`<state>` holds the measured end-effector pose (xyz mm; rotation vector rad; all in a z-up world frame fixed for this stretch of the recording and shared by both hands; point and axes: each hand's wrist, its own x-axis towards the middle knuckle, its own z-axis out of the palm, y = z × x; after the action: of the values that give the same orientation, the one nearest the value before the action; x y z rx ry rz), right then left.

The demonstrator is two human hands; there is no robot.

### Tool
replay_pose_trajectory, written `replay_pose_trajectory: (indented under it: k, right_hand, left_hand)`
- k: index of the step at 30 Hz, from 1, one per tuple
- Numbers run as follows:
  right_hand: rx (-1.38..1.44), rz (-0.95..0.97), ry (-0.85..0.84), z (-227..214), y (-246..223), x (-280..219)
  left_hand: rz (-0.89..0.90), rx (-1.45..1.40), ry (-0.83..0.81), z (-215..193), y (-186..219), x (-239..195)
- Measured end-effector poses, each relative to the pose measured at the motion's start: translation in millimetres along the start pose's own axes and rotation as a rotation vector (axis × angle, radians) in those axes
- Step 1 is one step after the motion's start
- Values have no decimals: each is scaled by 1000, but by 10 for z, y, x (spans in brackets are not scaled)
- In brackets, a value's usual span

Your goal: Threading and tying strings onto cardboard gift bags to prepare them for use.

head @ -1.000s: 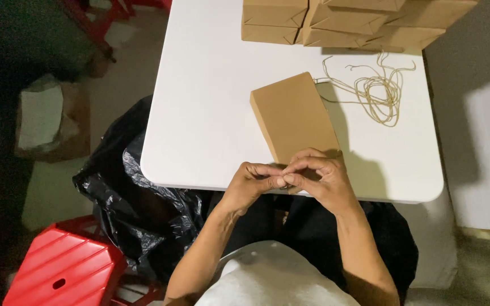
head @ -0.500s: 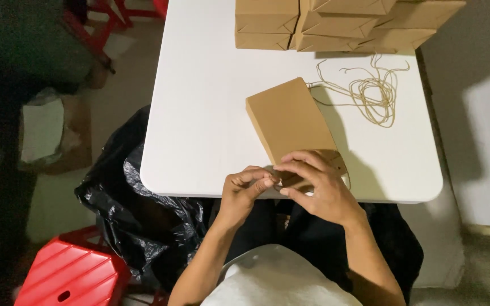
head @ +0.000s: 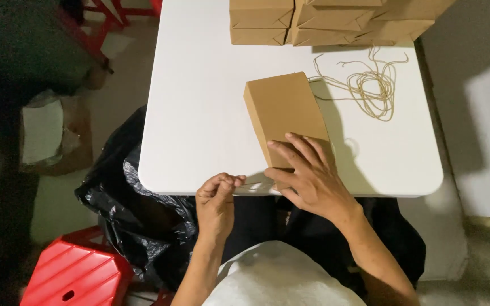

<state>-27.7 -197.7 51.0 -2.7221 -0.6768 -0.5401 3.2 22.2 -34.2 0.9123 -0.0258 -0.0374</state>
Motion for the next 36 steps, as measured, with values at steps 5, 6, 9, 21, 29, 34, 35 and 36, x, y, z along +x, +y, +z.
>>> replay_pose_trajectory:
  k: [5,6,9,21,29,34,35,36]
  right_hand:
    - [-17,8,-15,-5,-60,-3]
    - [-28,-3,-25,4,-77,-3]
    - [-57,-6,-32,45,-111,-8]
    - [-122,-34,7,63,-219,10]
    - [-110,-51,24,-11,-157,50]
    - [-36,-156,-189,-17,36,52]
    - [-42,-162,-205,-18,45,66]
    - [-57,-168,-220,-34,76,94]
  left_hand:
    - [36,-97,75,-247,141,2]
    - [30,-117,91,-279,164,-3]
    - [32,-141,128,-346,256,-27]
    - [93,-212,234,-833,562,-37]
    - [30,-294,292,-951,483,149]
    - [-2,-331,176,-507,686,124]
    - [-4,-309,189,-485,684,124]
    - [-6,-294,197,-447,665,157]
